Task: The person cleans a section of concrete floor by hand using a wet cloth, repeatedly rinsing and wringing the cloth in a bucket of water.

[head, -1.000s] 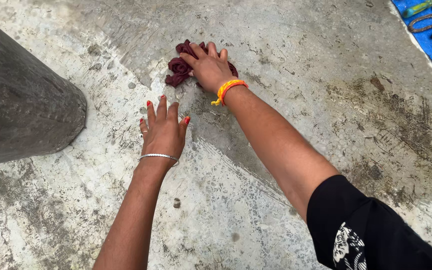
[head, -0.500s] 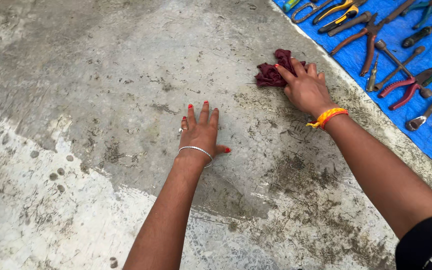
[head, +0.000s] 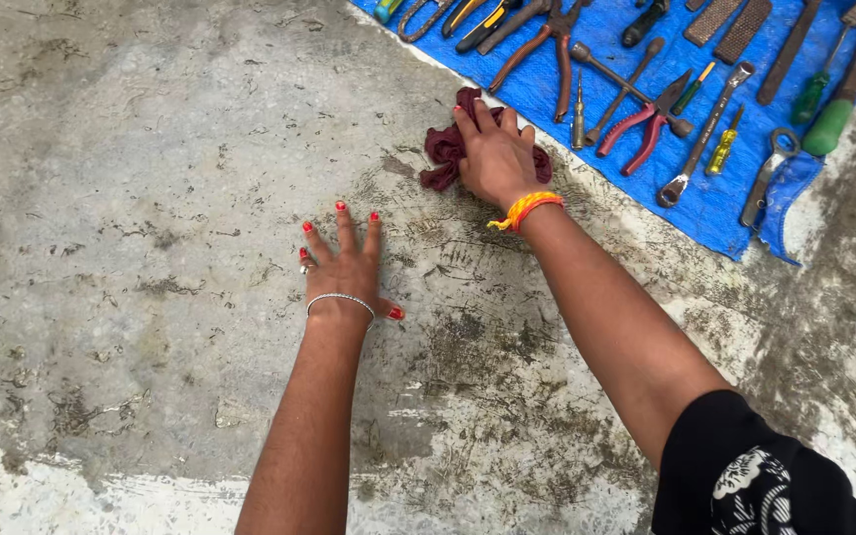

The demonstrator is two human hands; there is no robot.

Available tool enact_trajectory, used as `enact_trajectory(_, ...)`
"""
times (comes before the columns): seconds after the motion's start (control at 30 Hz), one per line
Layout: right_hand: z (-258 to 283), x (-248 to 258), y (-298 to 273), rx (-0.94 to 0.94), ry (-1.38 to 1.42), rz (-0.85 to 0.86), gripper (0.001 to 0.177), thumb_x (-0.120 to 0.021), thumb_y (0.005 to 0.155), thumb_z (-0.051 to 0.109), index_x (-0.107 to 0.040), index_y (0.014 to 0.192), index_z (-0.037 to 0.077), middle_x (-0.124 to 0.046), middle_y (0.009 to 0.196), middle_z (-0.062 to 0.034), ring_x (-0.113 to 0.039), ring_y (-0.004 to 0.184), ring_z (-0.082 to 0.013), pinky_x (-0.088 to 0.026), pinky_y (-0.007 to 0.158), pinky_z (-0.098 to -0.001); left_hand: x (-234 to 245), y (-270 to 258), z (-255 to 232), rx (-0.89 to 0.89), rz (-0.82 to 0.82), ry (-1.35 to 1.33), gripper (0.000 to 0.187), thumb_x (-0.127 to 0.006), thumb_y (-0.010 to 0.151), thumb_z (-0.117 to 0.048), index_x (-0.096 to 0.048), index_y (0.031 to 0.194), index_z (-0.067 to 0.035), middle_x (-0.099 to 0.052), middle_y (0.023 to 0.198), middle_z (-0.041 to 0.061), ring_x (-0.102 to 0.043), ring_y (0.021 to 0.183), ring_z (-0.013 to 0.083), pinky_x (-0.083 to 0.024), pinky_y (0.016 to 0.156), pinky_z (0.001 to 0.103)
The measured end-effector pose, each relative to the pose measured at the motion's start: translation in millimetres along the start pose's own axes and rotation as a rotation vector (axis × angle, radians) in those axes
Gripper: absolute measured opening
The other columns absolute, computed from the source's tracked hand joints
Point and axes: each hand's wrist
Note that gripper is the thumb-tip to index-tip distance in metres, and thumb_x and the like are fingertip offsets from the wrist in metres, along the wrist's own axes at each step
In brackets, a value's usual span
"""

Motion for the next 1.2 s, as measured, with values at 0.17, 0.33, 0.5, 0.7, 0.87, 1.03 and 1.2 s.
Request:
enact_trajectory(0.17,-45.0,7.1,-67.0,-0.045,-0.068,-0.006,0.076,-0.068,0.082,0.016,-0.045,0.155,0.021,-0.04,0.161,-0.0068,-0.042,0.136,-0.0386,-0.039,0.102,-0.0593,-25.3,3.1,-22.7,-0.035,-0.104,0.229,0.121,-0.093,0.072,-0.034,-0.015,0.164,-0.025,-0.006,0.171,0.016,-0.019,0.149,0.0518,-0.034,0.116,0.06)
enact_trajectory(0.33,-126.1,21.7,-178.1,-0.194,-0.119,0.019,0.077,-0.068,0.081,0.016,-0.045,0.154,0.025,-0.039,0.162,-0.0055,-0.045,0.131,-0.0389,-0.042,0.093,-0.0571,-45.5,0.6,-71.1,-0.185,-0.195,0.218,0.117,-0.093,0.072,-0.026,-0.018,0.163,-0.028,-0.009,0.17,0.01,-0.018,0.149,0.0503,-0.035,0.114,0.062)
enact_trajectory(0.5,-210.1,37.4,-281.8,-0.514,-0.135,0.121,0.08,-0.067,0.083,0.023,-0.039,0.158,0.029,-0.034,0.164,-0.0025,-0.038,0.139,-0.0435,-0.038,0.101,-0.0631,-26.5,-16.1,-102.4,-0.142,-0.012,0.107,0.131,-0.099,0.065,-0.03,-0.013,0.164,-0.028,-0.003,0.172,0.01,-0.012,0.152,0.0518,-0.038,0.115,0.06)
enact_trajectory(0.7,-196.6,24.9,-321.0,-0.846,-0.111,0.117,0.077,-0.065,0.085,0.019,-0.043,0.158,0.02,-0.037,0.165,-0.0069,-0.036,0.137,-0.0457,-0.041,0.103,-0.0622,-28.9,-9.3,-102.7,-0.145,-0.007,0.103,0.132,-0.1,0.063,-0.026,-0.014,0.164,-0.03,-0.002,0.173,0.009,-0.014,0.151,0.0541,-0.055,0.103,0.05)
enact_trajectory(0.87,-42.1,3.7,-256.6,-0.464,0.081,0.059,0.088,-0.061,0.066,-0.001,-0.045,0.152,0.007,-0.037,0.16,-0.0268,-0.051,0.099,-0.0312,-0.049,0.081,-0.0425,-34.2,-11.3,-95.9,-0.17,-0.044,0.082,0.126,-0.098,0.064,-0.024,-0.02,0.163,-0.032,-0.006,0.174,0.004,-0.018,0.153,0.05,-0.054,0.106,0.05)
enact_trajectory(1.03,-19.5,45.2,-230.3,-0.518,1.315,0.246,0.074,-0.054,0.087,0.001,-0.055,0.159,0.016,-0.058,0.137,-0.046,-0.051,0.095,-0.0287,-0.051,0.086,-0.0426,-34.9,-12.8,-90.6,-0.172,-0.032,0.066,0.129,-0.098,0.064,-0.026,-0.014,0.163,-0.03,-0.004,0.172,0.0,-0.013,0.154,0.045,-0.051,0.108,0.048)
enact_trajectory(1.2,-110.7,74.2,-259.6,-0.594,1.116,0.123,0.091,-0.062,0.08,0.014,-0.025,0.162,0.025,-0.034,0.167,-0.0148,-0.038,0.143,-0.0375,-0.036,0.118,-0.0501,-36.1,-13.0,-90.8,-0.172,-0.036,0.066,0.13,-0.099,0.063,-0.027,-0.016,0.163,-0.028,-0.005,0.172,0.002,-0.013,0.154,0.0454,-0.051,0.108,0.048)
Point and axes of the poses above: each hand's wrist, its own y-axis towards the middle knuckle, its own x-axis out of the back of the hand, z = x × y
